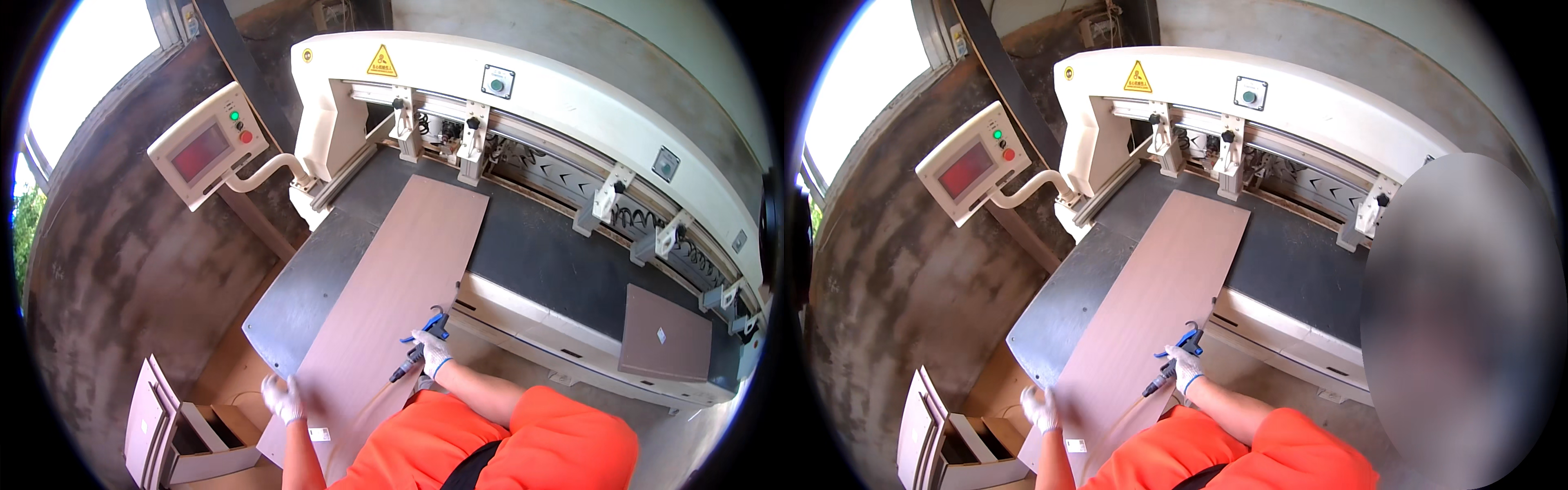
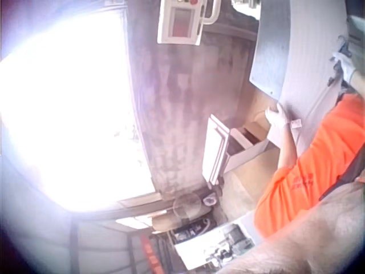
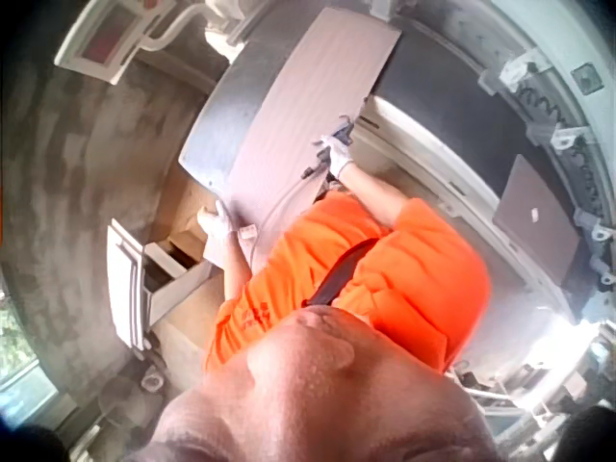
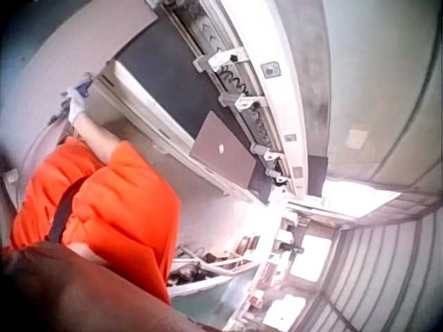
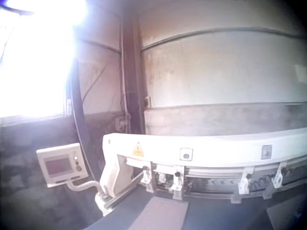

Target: The person moves large rectangular wood panels from a green conveyor table to a processing machine. They use a handheld air gun to clean the edges of each panel before placing it on the machine's conveyor belt. The person repeats this process for multiple panels, stacking the finished pieces on a nearby table.

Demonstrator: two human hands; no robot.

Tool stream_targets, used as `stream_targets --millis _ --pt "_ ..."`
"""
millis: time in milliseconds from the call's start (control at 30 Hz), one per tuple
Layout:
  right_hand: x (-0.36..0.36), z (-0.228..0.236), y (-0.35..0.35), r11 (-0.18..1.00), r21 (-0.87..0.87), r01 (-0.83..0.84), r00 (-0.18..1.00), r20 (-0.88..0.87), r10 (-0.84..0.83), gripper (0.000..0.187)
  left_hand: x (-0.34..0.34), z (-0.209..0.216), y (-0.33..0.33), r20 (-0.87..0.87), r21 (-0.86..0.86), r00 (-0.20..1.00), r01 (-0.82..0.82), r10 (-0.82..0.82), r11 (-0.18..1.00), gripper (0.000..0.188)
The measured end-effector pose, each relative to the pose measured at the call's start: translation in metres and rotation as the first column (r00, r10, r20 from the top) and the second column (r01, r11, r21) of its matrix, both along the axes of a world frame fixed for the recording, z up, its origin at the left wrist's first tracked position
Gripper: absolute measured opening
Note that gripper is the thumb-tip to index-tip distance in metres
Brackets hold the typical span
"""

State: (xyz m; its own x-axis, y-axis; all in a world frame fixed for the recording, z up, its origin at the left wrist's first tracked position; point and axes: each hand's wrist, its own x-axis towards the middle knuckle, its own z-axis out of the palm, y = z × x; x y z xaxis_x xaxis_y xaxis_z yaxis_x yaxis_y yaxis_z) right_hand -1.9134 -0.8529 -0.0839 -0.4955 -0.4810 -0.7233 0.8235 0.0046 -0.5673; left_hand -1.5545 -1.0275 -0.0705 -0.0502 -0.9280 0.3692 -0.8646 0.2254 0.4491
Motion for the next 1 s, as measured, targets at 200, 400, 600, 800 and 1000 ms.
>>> stream_targets --millis 200,400,600,800,1000 --pt "-0.050 0.003 -0.030 0.998 0.052 0.022 0.999 0.022 -0.023 0.022 0.085 0.031 0.126 0.025 0.603 0.674 -0.599 0.738 0.527 0.071" --pt "-0.060 -0.009 -0.050 0.999 0.017 0.042 0.999 0.001 -0.042 0.022 0.106 -0.006 0.125 -0.595 0.802 0.322 0.173 0.737 0.572 0.063" --pt "-0.081 -0.021 -0.080 0.998 -0.031 0.054 0.993 -0.101 -0.057 0.038 0.097 -0.023 0.078 -0.618 0.781 0.306 0.140 0.724 0.608 0.053" --pt "-0.091 -0.002 -0.093 0.994 0.038 0.105 0.989 -0.104 -0.100 0.033 0.084 -0.027 0.037 -0.605 0.779 0.366 0.087 0.707 0.621 0.055" --pt "-0.147 0.068 -0.072 0.918 -0.229 0.323 0.786 -0.475 -0.395 0.019 0.095 -0.042 0.012 -0.591 0.788 0.393 0.093 0.705 0.609 0.052"
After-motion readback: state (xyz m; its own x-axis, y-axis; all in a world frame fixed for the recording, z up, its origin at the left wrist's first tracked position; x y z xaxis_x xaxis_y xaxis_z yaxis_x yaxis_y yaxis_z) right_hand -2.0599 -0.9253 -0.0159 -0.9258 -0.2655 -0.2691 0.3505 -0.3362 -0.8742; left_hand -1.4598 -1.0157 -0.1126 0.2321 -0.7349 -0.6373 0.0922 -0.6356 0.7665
